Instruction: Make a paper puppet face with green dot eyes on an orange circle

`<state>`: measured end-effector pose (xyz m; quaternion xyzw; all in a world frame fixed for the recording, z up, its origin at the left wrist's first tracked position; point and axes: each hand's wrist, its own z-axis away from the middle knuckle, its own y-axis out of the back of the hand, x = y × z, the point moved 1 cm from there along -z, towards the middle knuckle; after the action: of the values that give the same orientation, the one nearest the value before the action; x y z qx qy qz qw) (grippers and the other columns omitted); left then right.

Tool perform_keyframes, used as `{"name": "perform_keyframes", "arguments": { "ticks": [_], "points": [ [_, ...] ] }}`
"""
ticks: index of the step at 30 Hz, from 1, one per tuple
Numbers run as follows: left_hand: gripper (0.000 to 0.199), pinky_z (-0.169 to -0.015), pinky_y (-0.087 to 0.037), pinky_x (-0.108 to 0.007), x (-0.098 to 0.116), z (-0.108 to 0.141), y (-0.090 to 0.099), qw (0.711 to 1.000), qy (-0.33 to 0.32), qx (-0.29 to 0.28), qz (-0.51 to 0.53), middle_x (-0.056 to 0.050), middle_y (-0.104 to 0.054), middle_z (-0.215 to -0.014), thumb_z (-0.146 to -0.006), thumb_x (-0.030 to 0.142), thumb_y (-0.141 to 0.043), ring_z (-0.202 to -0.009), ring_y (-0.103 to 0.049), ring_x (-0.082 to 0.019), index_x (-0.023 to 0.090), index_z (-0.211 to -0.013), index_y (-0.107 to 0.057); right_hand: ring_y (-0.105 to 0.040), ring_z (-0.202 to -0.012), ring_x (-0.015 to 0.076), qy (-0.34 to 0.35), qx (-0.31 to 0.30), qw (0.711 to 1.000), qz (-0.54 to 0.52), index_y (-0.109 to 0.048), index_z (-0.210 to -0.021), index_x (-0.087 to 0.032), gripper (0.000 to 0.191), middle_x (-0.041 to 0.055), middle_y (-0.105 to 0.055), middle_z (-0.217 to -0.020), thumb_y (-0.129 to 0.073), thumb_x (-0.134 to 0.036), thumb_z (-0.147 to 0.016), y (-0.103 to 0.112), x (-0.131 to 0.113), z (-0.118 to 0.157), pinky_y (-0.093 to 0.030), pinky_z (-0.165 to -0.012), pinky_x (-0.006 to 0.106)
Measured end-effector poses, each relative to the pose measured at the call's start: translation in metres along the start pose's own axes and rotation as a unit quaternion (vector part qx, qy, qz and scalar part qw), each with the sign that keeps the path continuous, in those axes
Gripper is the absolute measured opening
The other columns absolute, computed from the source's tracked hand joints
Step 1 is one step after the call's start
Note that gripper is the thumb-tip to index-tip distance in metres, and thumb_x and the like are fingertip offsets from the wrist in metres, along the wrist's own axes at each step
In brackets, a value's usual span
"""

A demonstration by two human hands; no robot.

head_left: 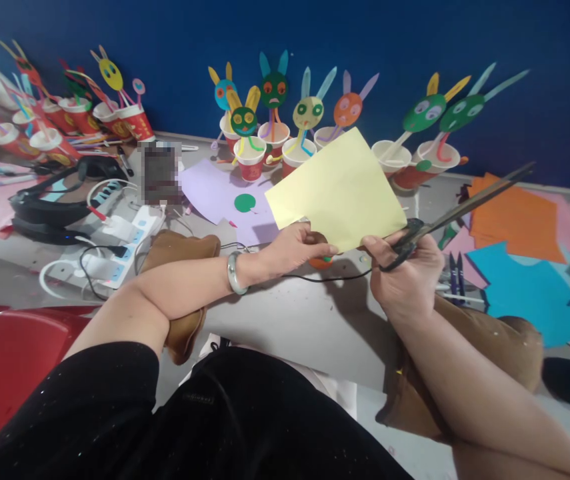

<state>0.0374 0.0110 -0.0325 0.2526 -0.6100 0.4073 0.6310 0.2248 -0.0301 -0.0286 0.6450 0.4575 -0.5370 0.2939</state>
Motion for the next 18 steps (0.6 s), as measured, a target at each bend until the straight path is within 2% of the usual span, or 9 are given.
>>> {"name": "perform_keyframes", "arguments": {
  "ticks": [3, 5, 7, 9, 12, 14, 18],
  "points": [
    [0.049, -0.071, -0.050, -0.028, 0.005, -0.004, 0.008, 0.998, -0.041, 0.031, 0.021, 0.000, -0.072, -0.076, -0.071, 0.052, -0.095, -0.072, -0.064, -0.010, 0.016, -0.084, -0.065, -0.064, -0.067, 0.0172, 0.005, -0.023, 1.000, -0.009, -0.058, -0.065, -0.026, 0.045, -0.0039, -0.062, -0.067, -0.100, -0.041, -0.067, 0.000, -0.001, -0.001, -0.057, -0.073, 0.036],
    [0.048, -0.074, -0.052, -0.027, 0.011, -0.009, 0.017, 0.995, -0.075, 0.057, 0.012, 0.000, -0.074, -0.079, -0.074, 0.051, -0.094, -0.073, -0.066, -0.009, 0.017, -0.090, -0.064, -0.068, -0.075, 0.0188, -0.011, -0.055, 0.998, -0.016, -0.060, -0.067, -0.024, 0.045, -0.0012, -0.068, -0.076, -0.099, -0.047, -0.068, 0.003, -0.002, -0.004, -0.056, -0.077, 0.036],
    [0.049, -0.074, -0.053, -0.027, 0.018, -0.014, 0.029, 0.990, -0.109, 0.086, -0.007, 0.000, -0.076, -0.083, -0.077, 0.050, -0.094, -0.076, -0.068, -0.010, 0.018, -0.091, -0.060, -0.068, -0.085, 0.0198, -0.030, -0.102, 0.994, 0.010, -0.065, -0.073, -0.023, 0.047, 0.0025, -0.073, -0.090, -0.096, -0.058, -0.070, 0.008, -0.004, -0.008, -0.054, -0.079, 0.036],
    [0.050, -0.074, -0.054, -0.026, 0.024, -0.020, 0.040, 0.984, -0.139, 0.107, -0.016, 0.000, -0.076, -0.083, -0.078, 0.051, -0.093, -0.079, -0.071, -0.011, 0.019, -0.093, -0.057, -0.065, -0.089, 0.0203, -0.035, -0.177, 0.981, 0.071, -0.067, -0.076, -0.021, 0.054, 0.0051, -0.073, -0.096, -0.090, -0.071, -0.073, 0.013, -0.009, -0.011, -0.050, -0.080, 0.035],
    [0.048, -0.072, -0.055, -0.026, 0.029, -0.025, 0.050, 0.980, -0.160, 0.116, -0.030, 0.001, -0.075, -0.082, -0.080, 0.049, -0.093, -0.080, -0.072, -0.012, 0.018, -0.099, -0.062, -0.057, -0.078, 0.0186, -0.053, -0.322, 0.930, 0.169, -0.064, -0.072, -0.020, 0.066, 0.0039, -0.066, -0.080, -0.079, -0.084, -0.076, 0.016, -0.020, -0.016, -0.044, -0.071, 0.033],
    [0.041, -0.072, -0.055, -0.026, 0.030, -0.026, 0.052, 0.978, -0.166, 0.116, -0.042, -0.001, -0.077, -0.088, -0.084, 0.045, -0.090, -0.081, -0.072, -0.011, 0.018, -0.103, -0.065, -0.051, -0.070, 0.0166, -0.084, -0.395, 0.888, 0.222, -0.063, -0.071, -0.020, 0.070, 0.0016, -0.059, -0.072, -0.077, -0.088, -0.074, 0.015, -0.027, -0.019, -0.040, -0.066, 0.032],
    [0.028, -0.076, -0.057, -0.027, 0.030, -0.025, 0.054, 0.976, -0.180, 0.116, -0.047, -0.003, -0.078, -0.097, -0.091, 0.036, -0.083, -0.085, -0.073, -0.012, 0.018, -0.106, -0.068, -0.047, -0.065, 0.0159, -0.131, -0.457, 0.826, 0.302, -0.063, -0.069, -0.020, 0.077, -0.0001, -0.053, -0.066, -0.073, -0.096, -0.066, 0.014, -0.032, -0.022, -0.037, -0.061, 0.032]
  ]
}}
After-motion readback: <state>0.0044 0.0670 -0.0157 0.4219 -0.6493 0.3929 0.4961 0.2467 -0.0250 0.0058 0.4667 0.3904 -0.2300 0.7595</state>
